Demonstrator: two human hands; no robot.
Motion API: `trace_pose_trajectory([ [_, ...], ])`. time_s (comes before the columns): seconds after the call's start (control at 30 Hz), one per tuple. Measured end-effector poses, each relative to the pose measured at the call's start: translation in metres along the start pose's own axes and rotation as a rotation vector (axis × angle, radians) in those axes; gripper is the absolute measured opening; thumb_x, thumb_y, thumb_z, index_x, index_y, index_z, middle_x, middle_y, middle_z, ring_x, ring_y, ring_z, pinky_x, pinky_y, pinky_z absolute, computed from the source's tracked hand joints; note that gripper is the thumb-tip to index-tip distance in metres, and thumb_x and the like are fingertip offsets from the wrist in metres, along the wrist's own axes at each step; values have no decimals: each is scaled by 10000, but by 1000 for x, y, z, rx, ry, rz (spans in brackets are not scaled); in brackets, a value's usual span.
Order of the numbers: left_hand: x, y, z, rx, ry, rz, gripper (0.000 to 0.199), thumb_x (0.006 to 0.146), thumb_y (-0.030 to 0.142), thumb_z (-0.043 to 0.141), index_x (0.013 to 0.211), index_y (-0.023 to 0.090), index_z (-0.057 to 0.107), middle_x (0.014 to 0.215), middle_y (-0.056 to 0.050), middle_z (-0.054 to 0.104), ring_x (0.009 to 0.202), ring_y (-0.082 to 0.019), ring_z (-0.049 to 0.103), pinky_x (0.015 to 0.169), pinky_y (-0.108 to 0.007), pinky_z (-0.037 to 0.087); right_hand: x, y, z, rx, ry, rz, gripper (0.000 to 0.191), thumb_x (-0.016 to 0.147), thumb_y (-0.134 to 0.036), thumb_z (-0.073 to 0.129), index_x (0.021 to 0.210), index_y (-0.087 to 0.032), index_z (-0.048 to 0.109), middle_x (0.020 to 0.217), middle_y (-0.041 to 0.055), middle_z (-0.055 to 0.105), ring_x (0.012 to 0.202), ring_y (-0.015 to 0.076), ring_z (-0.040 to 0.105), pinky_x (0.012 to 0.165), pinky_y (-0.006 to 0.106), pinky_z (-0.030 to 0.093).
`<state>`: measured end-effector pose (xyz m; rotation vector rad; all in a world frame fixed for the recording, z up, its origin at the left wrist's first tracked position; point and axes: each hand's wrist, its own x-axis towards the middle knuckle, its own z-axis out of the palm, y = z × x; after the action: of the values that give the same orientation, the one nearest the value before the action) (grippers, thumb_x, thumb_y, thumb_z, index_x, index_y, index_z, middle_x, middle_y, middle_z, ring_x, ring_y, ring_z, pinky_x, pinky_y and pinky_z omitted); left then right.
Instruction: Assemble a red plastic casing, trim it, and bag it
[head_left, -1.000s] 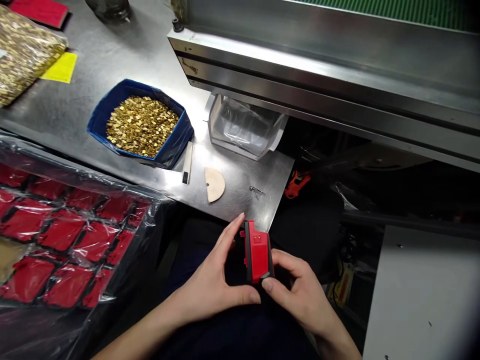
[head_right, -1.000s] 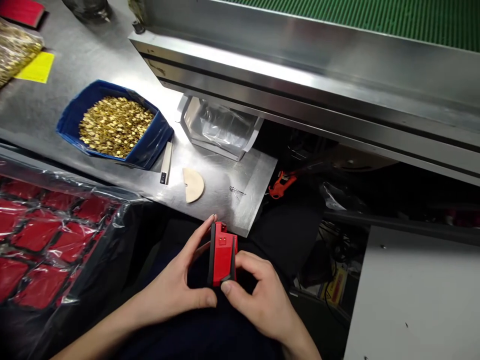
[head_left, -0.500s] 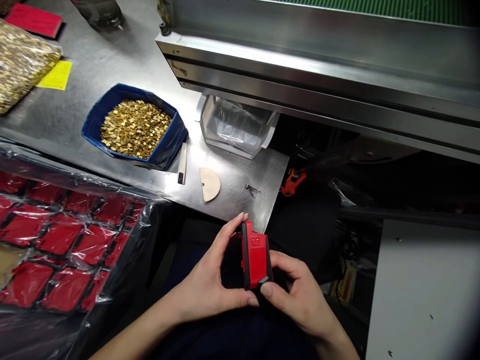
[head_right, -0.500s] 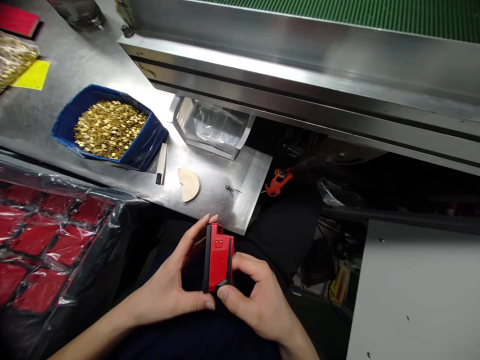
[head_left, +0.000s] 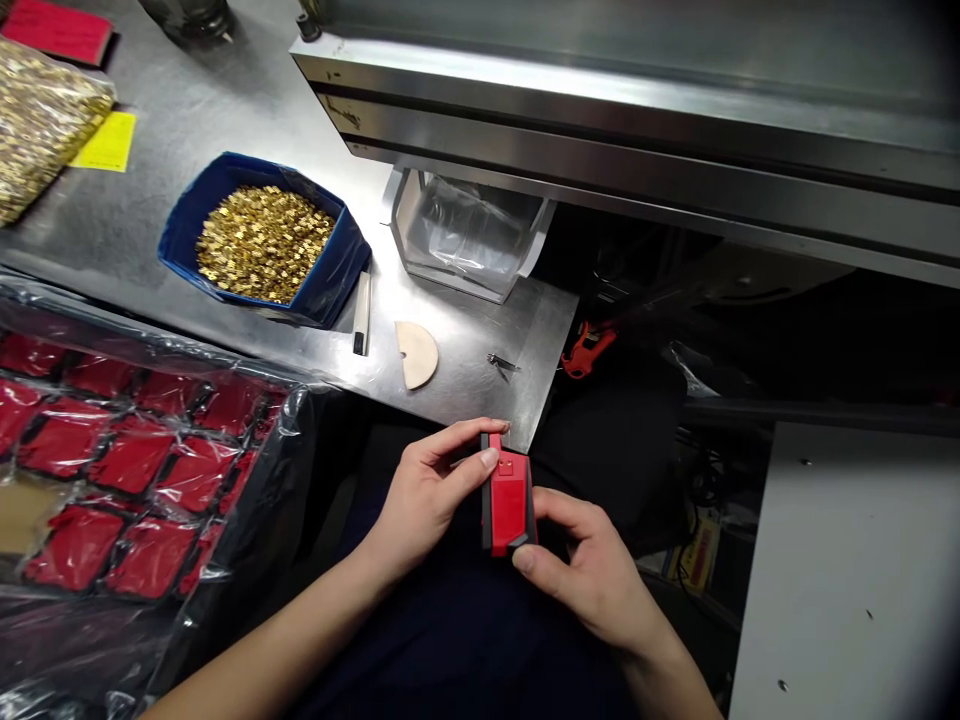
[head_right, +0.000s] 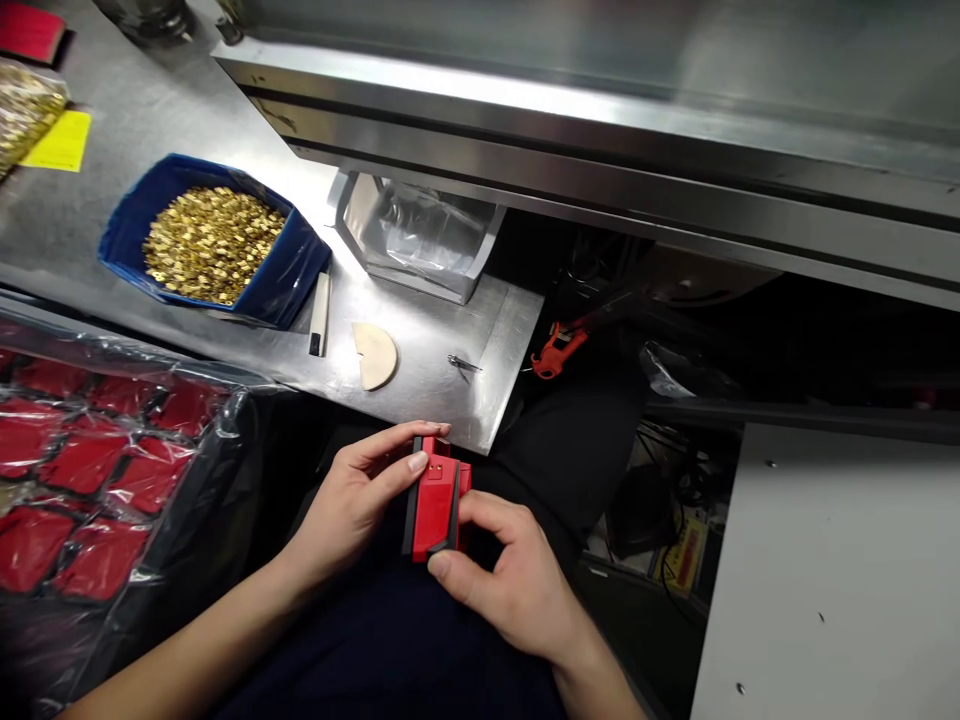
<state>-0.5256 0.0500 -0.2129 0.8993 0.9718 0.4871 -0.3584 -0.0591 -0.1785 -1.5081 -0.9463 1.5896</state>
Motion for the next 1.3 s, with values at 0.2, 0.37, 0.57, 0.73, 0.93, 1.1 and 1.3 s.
trace_pose_trajectory([
  [0.2, -1, -6, -4, 83, -26, 57, 263, 1000, 407, 654, 1147, 257, 811, 1409, -65, 693, 1387, -298, 564, 1222, -429, 395, 0, 10, 2, 136, 45, 75, 234, 929, -433, 728, 975, -206, 767, 896, 18, 717, 858, 172, 622, 801, 265, 468],
  [0.37, -10, -15, -13, 74, -301, 77, 561, 882, 487, 775, 1403, 311, 664, 1683, -76, 369, 1503, -373, 410, 1210, -477, 409, 5, 16, 5, 408, 74, 170, 317, 938, -463, 726, 1095, -191, 773, 915, 42, 745, 811, 161, 656, 760, 257, 506],
  [0.57, -14, -24, -2, 143, -178, 8, 300, 886, 440, 772, 1128, 268, 817, 1574, -97, 494, 1401, -380, 527, 1149, -476, 468, 11, 17, 5, 473, 81, 216, 310, 937, -443, 742, 1108, -187, 777, 924, 45, 771, 831, 147, 687, 773, 230, 524],
  [0.73, -6, -20, 10, 166, -65, -74, 370, 995, 504, 606, 1012, 227, 850, 1479, -109, 626, 1446, -370, 485, 1228, -529, 372, 11, 23, 1, 475, 74, 265, 324, 919, -447, 765, 1087, -170, 783, 896, 50, 778, 796, 146, 695, 762, 237, 525],
  [0.93, -5, -28, 4, 95, -274, -89, 526, 900, 510, 757, 1381, 313, 681, 1691, -75, 369, 1523, -364, 390, 1250, -536, 349, 8, 28, -7, 532, 78, 260, 325, 962, -444, 711, 1138, -175, 758, 942, 63, 775, 818, 168, 701, 820, 293, 542],
  [1.1, -3, -27, 5, -35, -246, -219, 517, 846, 421, 837, 1329, 296, 704, 1469, -81, 622, 1361, -321, 573, 1136, -431, 485, 4, 19, -24, 282, -48, 171, 550, 983, -657, 554, 1323, -236, 657, 1210, 95, 712, 1037, 224, 674, 932, 354, 526],
  [1.3, 2, -21, 6, -251, -148, -489, 539, 991, 619, 559, 1345, 233, 685, 1204, -88, 763, 1100, -287, 706, 907, -385, 577, 4, 15, -31, -433, -136, 39, 182, 1005, -426, 643, 1083, -280, 719, 1126, 17, 720, 1056, 212, 642, 949, 334, 459],
])
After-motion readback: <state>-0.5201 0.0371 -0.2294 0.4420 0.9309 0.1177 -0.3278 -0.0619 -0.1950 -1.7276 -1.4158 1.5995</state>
